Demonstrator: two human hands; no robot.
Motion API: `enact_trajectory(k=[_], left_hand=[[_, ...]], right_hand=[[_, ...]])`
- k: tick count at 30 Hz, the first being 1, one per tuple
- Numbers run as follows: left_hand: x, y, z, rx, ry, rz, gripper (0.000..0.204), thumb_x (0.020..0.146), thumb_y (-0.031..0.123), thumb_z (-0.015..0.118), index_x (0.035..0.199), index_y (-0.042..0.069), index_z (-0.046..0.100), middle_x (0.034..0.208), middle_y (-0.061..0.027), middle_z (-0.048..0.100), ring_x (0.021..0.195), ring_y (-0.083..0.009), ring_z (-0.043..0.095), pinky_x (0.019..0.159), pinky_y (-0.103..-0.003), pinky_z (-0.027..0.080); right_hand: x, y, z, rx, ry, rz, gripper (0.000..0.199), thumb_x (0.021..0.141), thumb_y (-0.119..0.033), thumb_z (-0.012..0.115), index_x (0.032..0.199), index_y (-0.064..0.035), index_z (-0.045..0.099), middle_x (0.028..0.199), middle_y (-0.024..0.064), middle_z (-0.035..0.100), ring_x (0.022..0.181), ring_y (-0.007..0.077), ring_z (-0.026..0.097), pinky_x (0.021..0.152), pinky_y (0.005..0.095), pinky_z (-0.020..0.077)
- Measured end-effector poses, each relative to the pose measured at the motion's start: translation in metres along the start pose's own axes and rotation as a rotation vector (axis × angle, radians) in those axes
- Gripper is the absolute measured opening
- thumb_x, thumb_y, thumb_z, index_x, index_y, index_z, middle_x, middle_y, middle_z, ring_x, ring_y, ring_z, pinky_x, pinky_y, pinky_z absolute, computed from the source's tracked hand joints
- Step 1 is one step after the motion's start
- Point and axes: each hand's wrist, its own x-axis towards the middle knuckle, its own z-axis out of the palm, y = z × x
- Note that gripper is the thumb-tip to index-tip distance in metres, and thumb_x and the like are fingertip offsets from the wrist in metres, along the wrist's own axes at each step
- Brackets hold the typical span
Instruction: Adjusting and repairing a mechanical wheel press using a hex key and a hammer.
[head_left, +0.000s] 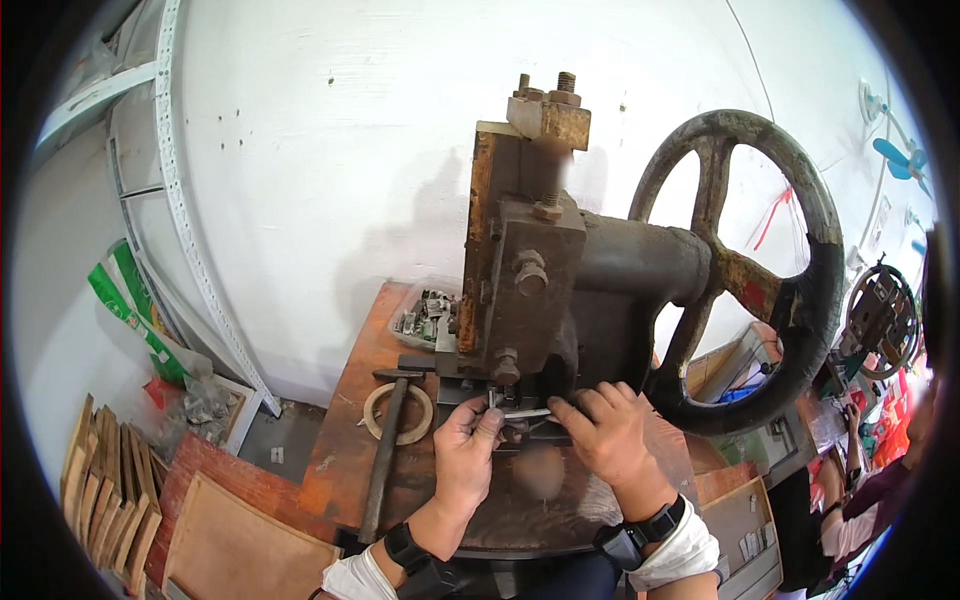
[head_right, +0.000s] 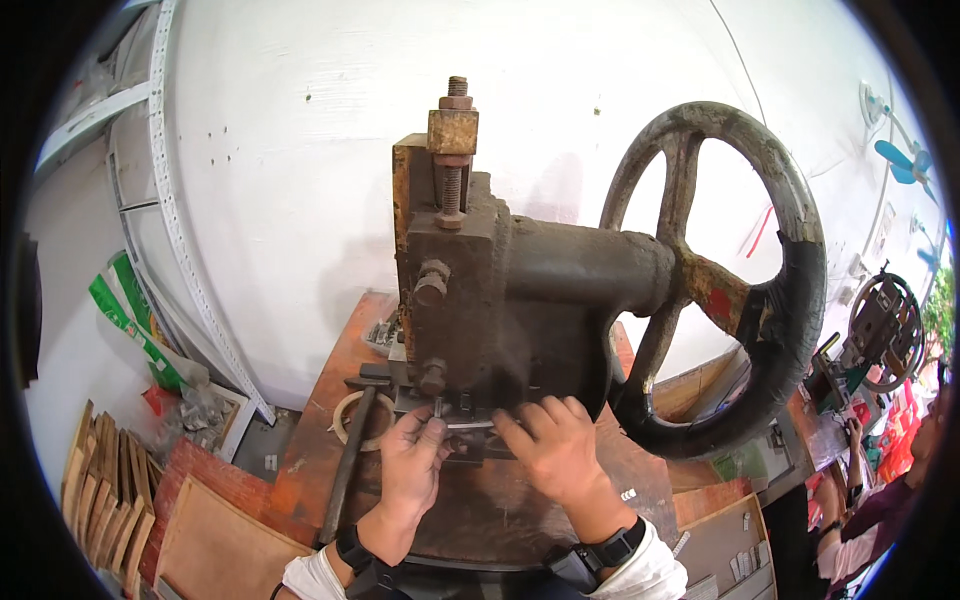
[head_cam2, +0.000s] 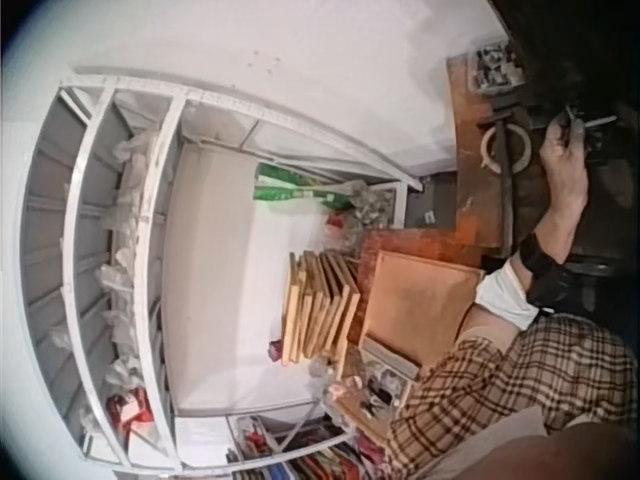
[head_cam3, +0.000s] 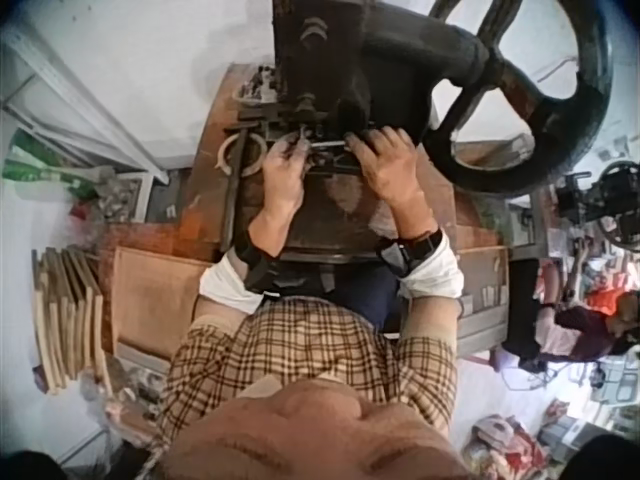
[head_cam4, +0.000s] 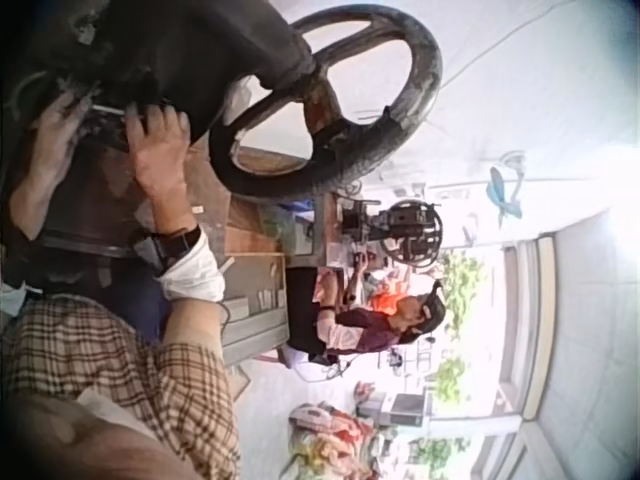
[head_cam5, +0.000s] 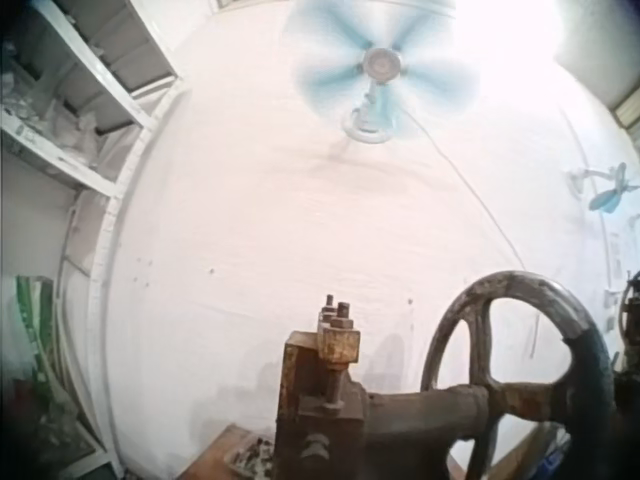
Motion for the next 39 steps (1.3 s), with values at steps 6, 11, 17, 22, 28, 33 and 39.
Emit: enact_trajectory(k=[6,11,17,22,28,33,39], left_hand=[[-0.001,-0.001,-0.01,0.011,0.028,-0.075,0.028,0.09,0.014,0.049,0.108,-0.007,0.048,0.099,-0.0119,0.058,0.085,-0.0178,0.059,0.07,-0.031,0.05],[-0.003,0.003,-0.001,-0.142,-0.005,-0.095,0.027,0.091,0.015,0.049,0.108,-0.006,0.048,0.098,-0.0116,0.058,0.085,-0.0187,0.059,0.071,-0.031,0.05],[-0.002,0.006,-0.006,-0.153,-0.009,-0.117,0.026,0.089,0.014,0.052,0.106,-0.005,0.05,0.092,-0.01,0.06,0.082,-0.0161,0.059,0.069,-0.028,0.05],[-0.002,0.01,0.003,-0.158,0.012,-0.131,0.03,0.089,0.015,0.053,0.11,-0.006,0.048,0.094,-0.0104,0.059,0.083,-0.0155,0.059,0.072,-0.027,0.05],[0.003,-0.003,0.002,0.309,-0.033,0.105,0.042,0.087,0.021,0.058,0.116,-0.007,0.046,0.096,-0.0084,0.06,0.083,-0.0108,0.055,0.075,-0.024,0.046],[0.003,-0.009,-0.001,0.421,0.017,0.254,0.042,0.086,0.023,0.059,0.115,-0.004,0.048,0.094,-0.0078,0.061,0.083,-0.012,0.055,0.075,-0.025,0.045],[0.004,-0.004,-0.006,0.434,-0.084,0.155,0.04,0.088,0.011,0.053,0.12,-0.008,0.041,0.11,-0.0144,0.057,0.099,-0.0176,0.054,0.088,-0.028,0.042]], right_hand=[[0.013,-0.003,-0.006,-0.049,0.029,-0.105,0.029,0.062,-0.018,0.055,0.088,-0.0076,0.063,0.076,0.0045,0.054,0.064,0.0192,0.05,0.058,0.0308,0.0383],[0.014,-0.003,-0.008,-0.033,0.042,-0.142,0.029,0.06,-0.016,0.057,0.087,-0.008,0.064,0.076,0.005,0.056,0.063,0.019,0.051,0.057,0.031,0.0393],[0.014,0.0,-0.004,0.025,0.067,-0.085,0.027,0.062,-0.016,0.057,0.086,-0.0079,0.064,0.074,0.0052,0.057,0.064,0.0191,0.053,0.056,0.0313,0.0401],[0.012,0.009,-0.005,-0.022,-0.006,-0.109,0.029,0.064,-0.023,0.057,0.087,-0.008,0.064,0.072,0.0042,0.056,0.064,0.0192,0.053,0.057,0.031,0.0406],[0.029,0.021,-0.016,0.0,-0.315,-0.218,0.014,0.071,-0.022,0.06,0.077,-0.0089,0.059,0.061,0.0012,0.053,0.064,0.0184,0.055,0.056,0.0304,0.0415],[0.019,0.014,0.0,0.151,-0.212,-0.071,0.018,0.072,-0.025,0.06,0.066,-0.0112,0.05,0.058,0.0015,0.051,0.056,0.0198,0.052,0.053,0.0317,0.0394],[0.008,-0.002,0.009,-0.124,-0.042,0.014,0.013,0.066,-0.021,0.058,0.063,-0.0129,0.048,0.06,0.0004,0.045,0.057,0.0175,0.048,0.052,0.0318,0.0338]])
